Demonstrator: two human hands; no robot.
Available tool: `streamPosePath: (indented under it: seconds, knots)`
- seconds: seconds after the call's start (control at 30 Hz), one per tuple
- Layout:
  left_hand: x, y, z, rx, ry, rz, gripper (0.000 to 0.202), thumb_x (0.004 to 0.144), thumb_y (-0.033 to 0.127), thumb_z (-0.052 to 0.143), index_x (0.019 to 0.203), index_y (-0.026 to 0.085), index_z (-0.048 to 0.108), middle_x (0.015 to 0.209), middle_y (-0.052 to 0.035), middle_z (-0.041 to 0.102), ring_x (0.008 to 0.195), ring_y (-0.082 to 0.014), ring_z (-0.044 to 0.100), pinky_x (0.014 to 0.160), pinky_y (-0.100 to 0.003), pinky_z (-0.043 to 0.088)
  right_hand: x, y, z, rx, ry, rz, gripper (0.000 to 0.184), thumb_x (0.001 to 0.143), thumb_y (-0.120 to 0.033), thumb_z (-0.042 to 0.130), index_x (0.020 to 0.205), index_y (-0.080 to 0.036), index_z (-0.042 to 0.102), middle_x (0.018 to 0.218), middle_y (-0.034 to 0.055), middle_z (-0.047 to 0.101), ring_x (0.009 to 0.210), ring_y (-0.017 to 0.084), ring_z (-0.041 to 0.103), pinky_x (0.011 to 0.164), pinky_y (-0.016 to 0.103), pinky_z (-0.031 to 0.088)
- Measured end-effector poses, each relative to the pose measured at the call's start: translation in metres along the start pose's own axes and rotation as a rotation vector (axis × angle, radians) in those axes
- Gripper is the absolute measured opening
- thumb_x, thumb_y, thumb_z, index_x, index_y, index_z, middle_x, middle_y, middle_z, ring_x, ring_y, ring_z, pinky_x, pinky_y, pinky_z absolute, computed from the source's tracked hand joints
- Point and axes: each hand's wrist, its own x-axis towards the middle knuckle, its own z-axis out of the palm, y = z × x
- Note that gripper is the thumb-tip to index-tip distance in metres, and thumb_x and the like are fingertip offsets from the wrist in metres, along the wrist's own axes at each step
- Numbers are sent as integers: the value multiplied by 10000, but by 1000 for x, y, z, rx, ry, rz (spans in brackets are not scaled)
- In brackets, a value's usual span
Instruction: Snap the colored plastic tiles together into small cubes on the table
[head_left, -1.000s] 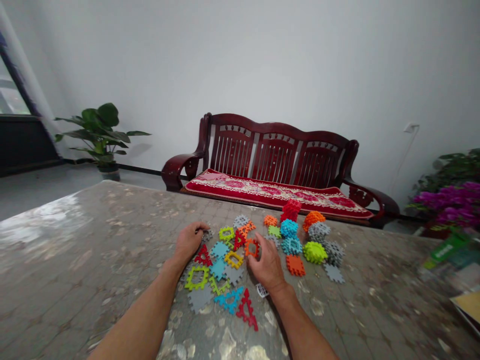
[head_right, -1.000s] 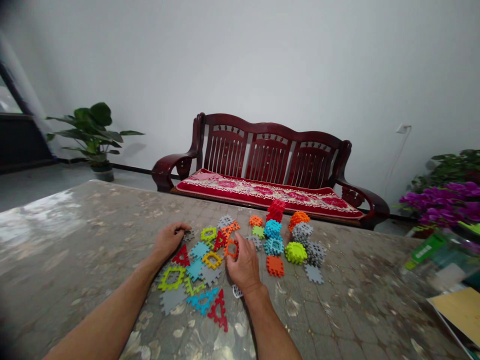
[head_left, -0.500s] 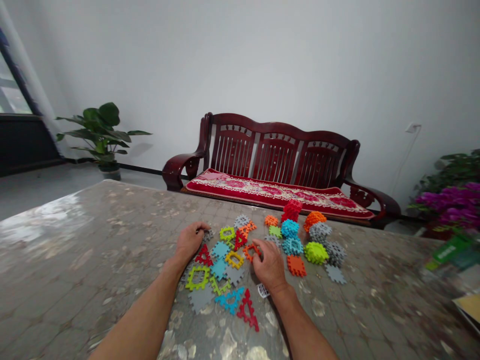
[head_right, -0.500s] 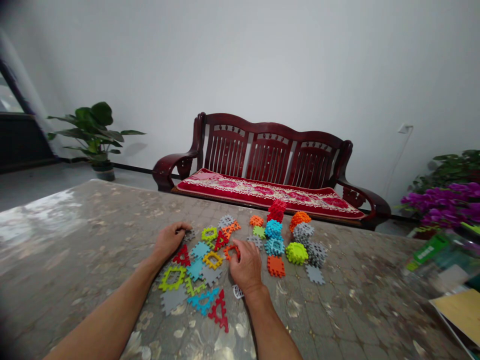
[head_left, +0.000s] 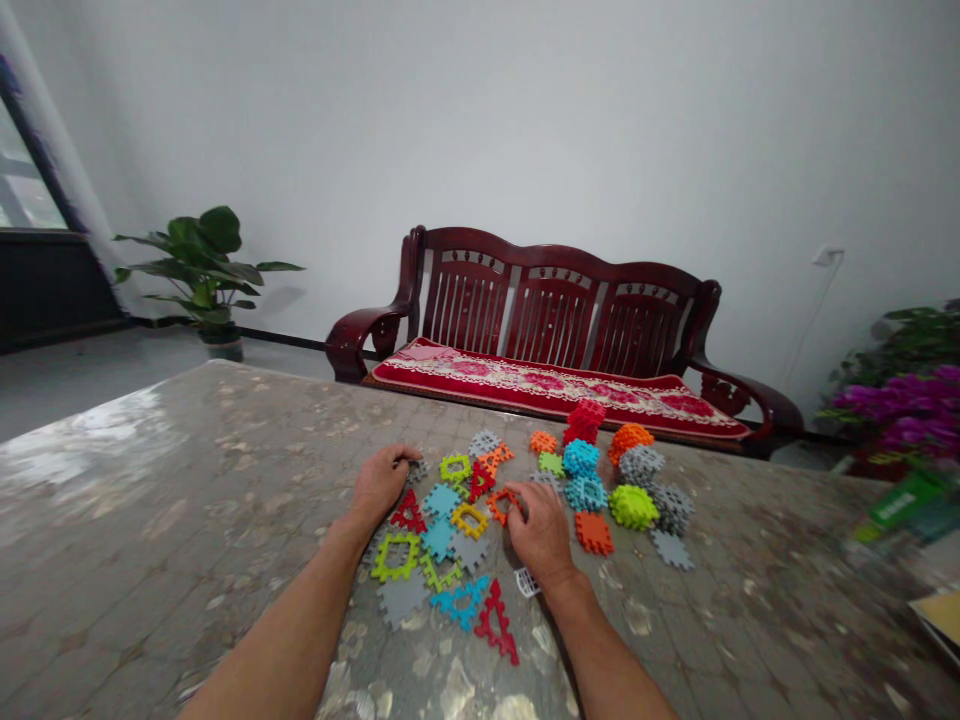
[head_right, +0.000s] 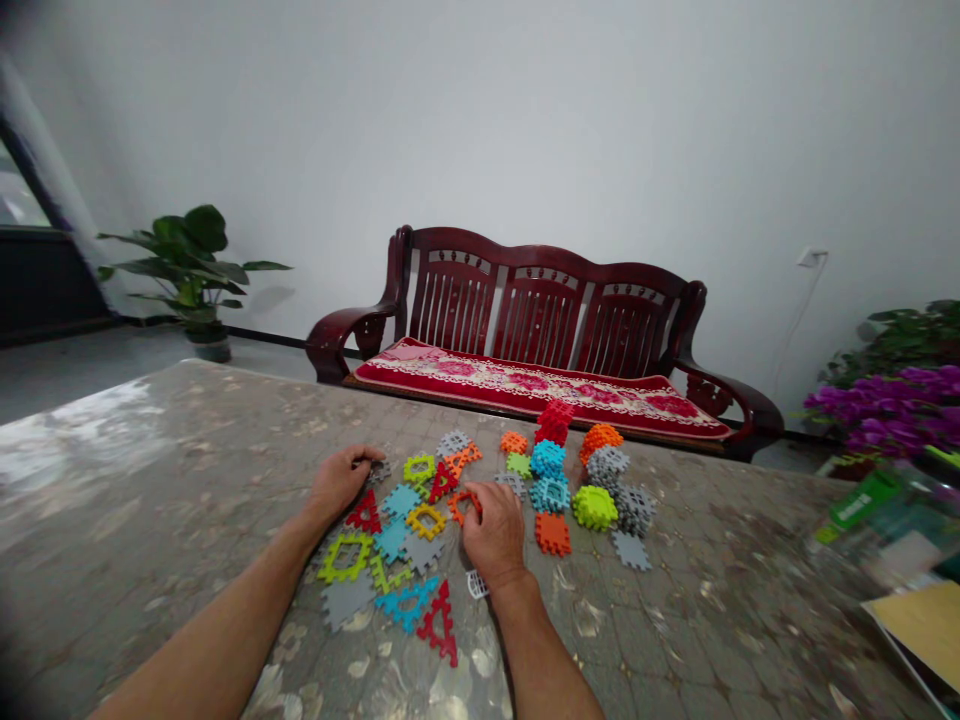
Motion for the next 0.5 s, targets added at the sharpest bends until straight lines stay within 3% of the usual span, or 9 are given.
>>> streamPosePath:
  seconds: [0.5]
  knots:
    - [0,0,1,-38,-45,57,326,790,122,467,926,201,753,997,-32,773,936,-191,695,934,-315,508,0,0,-1,21,-20,-19,388,766,-54,504,1021,-242,727,1033,32,729,1038,214,592,955,344,427]
